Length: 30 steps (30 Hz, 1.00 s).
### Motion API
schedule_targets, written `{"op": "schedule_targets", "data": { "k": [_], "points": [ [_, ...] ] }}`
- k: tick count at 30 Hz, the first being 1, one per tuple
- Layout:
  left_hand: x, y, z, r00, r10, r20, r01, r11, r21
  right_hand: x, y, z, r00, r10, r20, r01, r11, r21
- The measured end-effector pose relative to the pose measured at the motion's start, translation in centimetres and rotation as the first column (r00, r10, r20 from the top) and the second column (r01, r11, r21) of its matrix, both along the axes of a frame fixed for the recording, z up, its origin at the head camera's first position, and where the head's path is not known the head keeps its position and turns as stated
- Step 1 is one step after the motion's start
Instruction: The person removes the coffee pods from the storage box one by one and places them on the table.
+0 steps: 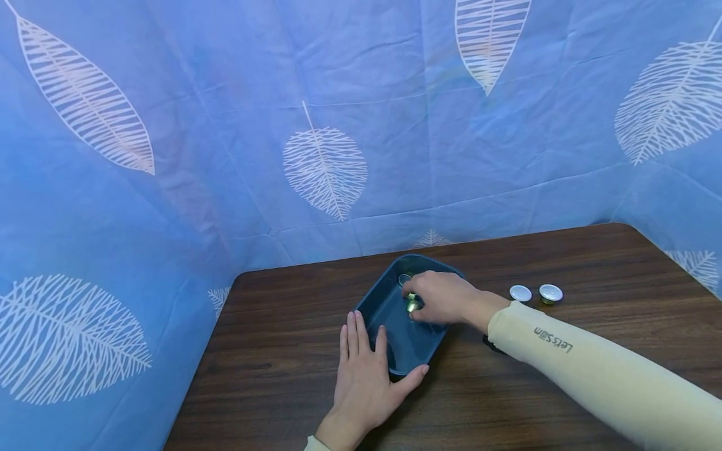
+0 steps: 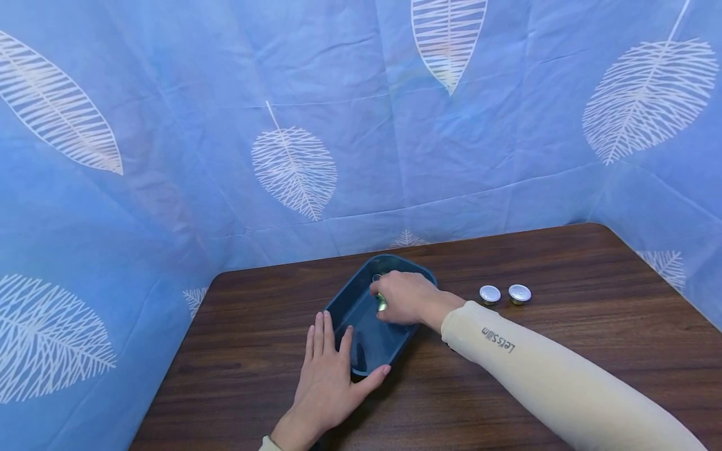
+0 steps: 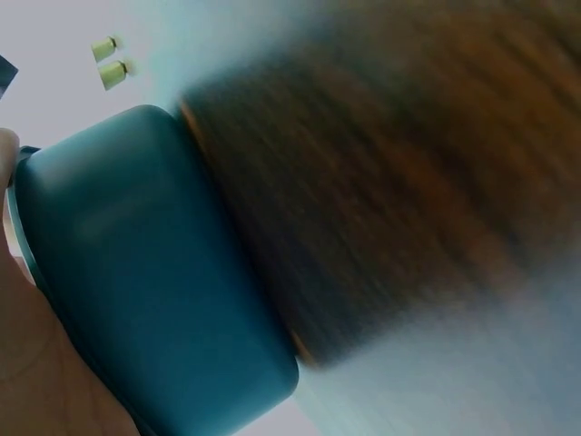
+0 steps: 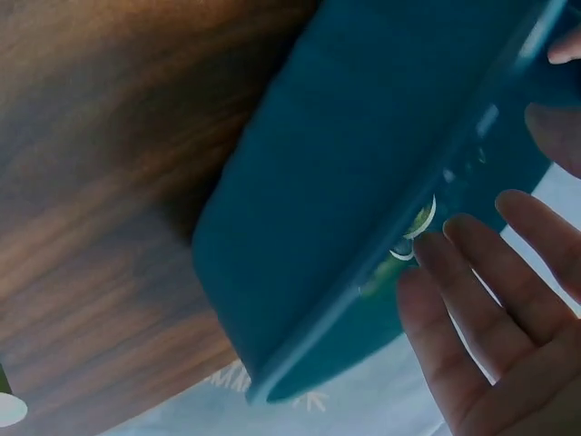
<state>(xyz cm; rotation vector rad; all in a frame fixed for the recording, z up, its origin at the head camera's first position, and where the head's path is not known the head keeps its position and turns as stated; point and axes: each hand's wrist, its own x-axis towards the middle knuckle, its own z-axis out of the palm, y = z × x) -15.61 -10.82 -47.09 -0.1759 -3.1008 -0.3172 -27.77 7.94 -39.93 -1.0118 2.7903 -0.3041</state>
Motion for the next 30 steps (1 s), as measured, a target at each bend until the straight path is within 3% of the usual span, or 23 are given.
{"op": "schedule_targets", "data": {
  "k": [19,30],
  "points": [
    [0.0,-0.1,-0.2,1.000,-0.012,-0.022,0.012,1.000,0.004,0.7,-0.9,-3.0,0.991,0.052,-0.125,-0.041,0.995,0.088],
    [-0.1,-0.2,-0.3,0.999,-0.009,-0.033,0.010,1.000,0.025,0.7,-1.0,-3.7,0.987,0.052,-0.151,-0.040,0.996,0.083]
  ]
}}
